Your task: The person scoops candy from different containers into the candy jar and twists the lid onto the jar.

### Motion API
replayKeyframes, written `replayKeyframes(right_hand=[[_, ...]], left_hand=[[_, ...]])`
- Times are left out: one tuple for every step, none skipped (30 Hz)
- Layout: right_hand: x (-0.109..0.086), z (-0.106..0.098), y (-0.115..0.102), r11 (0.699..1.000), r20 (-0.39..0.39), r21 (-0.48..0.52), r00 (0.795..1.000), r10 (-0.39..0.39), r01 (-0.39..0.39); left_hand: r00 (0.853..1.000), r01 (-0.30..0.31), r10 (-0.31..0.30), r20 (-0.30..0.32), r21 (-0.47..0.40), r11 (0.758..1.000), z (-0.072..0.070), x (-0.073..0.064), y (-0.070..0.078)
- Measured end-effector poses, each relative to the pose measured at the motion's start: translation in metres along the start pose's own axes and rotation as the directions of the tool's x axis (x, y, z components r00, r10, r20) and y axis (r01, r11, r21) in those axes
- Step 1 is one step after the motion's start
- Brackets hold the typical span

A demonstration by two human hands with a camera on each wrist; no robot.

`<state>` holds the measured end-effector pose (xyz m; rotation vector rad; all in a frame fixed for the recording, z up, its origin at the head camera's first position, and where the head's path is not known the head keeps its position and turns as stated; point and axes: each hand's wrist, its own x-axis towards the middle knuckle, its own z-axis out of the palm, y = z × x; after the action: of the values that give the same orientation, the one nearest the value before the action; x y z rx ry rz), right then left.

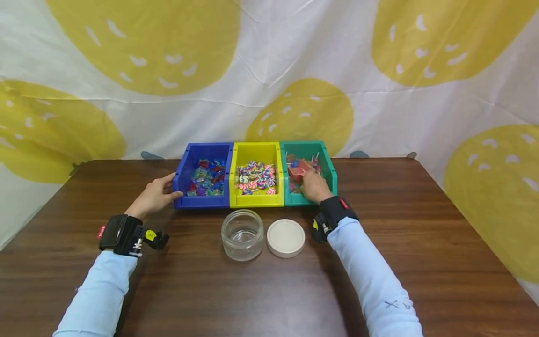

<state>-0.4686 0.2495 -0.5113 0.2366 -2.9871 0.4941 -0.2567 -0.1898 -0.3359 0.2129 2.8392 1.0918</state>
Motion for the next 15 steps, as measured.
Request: replayKeyframes(right_hand=[[-0.024, -0.027, -0.026, 1.0, 0.023, 0.012, 1.0, 0.013, -0.014], [-0.048, -0.053, -0.051, 0.999, 0.041, 0.026, 0.999, 0.025, -0.026], [-0.07, -0.078, -0.075, 0.998, 0.049, 0.048, 0.998, 0.03, -0.033], [-0.091, -0.1, -0.096, 0.997, 0.049, 0.068, 0.999, 0.023, -0.026], [-0.107, -0.117, -0.112, 0.996, 0.053, 0.085, 0.998, 0.019, -0.023], [-0.12, -0.131, -0.125, 0.994, 0.062, 0.1, 0.998, 0.027, -0.033], [-0.127, -0.138, -0.133, 0.993, 0.055, 0.113, 0.998, 0.025, -0.031], [-0.134, -0.144, -0.138, 0.992, 0.044, 0.121, 0.999, 0.022, -0.027], [-0.139, -0.148, -0.142, 0.992, 0.034, 0.126, 0.999, 0.02, -0.024], [-0.141, -0.15, -0.143, 0.992, 0.02, 0.124, 1.0, 0.013, -0.016], [-0.142, -0.15, -0.144, 0.992, 0.004, 0.126, 1.0, 0.016, -0.016], [-0.143, -0.151, -0.144, 0.991, -0.014, 0.133, 1.0, 0.011, -0.009], [-0.145, -0.153, -0.144, 0.99, -0.033, 0.141, 0.999, 0.0, 0.005], [-0.147, -0.154, -0.144, 0.989, -0.057, 0.145, 0.998, -0.01, 0.018], [-0.149, -0.156, -0.143, 0.988, -0.076, 0.152, 0.997, -0.016, 0.028]], left_hand=[[1.0, -0.005, 0.005, 0.002, 0.002, 1.0, 0.001, -0.001, 0.0], [1.0, -0.011, 0.011, -0.001, 0.009, 1.0, 0.002, -0.001, 0.001], [1.0, -0.018, 0.018, -0.008, 0.019, 1.0, 0.003, -0.002, 0.001], [1.0, -0.02, 0.021, -0.015, 0.029, 0.999, 0.003, -0.003, 0.001], [0.999, -0.023, 0.024, -0.027, 0.042, 0.999, 0.003, -0.004, 0.001], [0.999, -0.02, 0.022, -0.036, 0.054, 0.998, 0.004, -0.004, 0.001], [0.999, -0.015, 0.017, -0.04, 0.063, 0.998, 0.004, -0.005, 0.002], [0.999, -0.013, 0.016, -0.049, 0.072, 0.997, 0.004, -0.006, 0.003], [0.998, -0.007, 0.011, -0.057, 0.075, 0.997, 0.004, -0.007, 0.004], [0.998, -0.001, 0.006, -0.066, 0.074, 0.997, 0.003, -0.007, 0.006], [0.997, 0.001, 0.005, -0.08, 0.077, 0.997, 0.002, -0.008, 0.008], [0.995, -0.001, 0.009, -0.098, 0.077, 0.997, 0.002, -0.009, 0.011], [0.993, -0.009, 0.018, -0.12, 0.075, 0.997, 0.001, -0.01, 0.014], [0.988, -0.024, 0.034, -0.148, 0.074, 0.997, 0.001, -0.011, 0.017], [0.983, -0.04, 0.052, -0.176, 0.072, 0.997, 0.001, -0.012, 0.02]])
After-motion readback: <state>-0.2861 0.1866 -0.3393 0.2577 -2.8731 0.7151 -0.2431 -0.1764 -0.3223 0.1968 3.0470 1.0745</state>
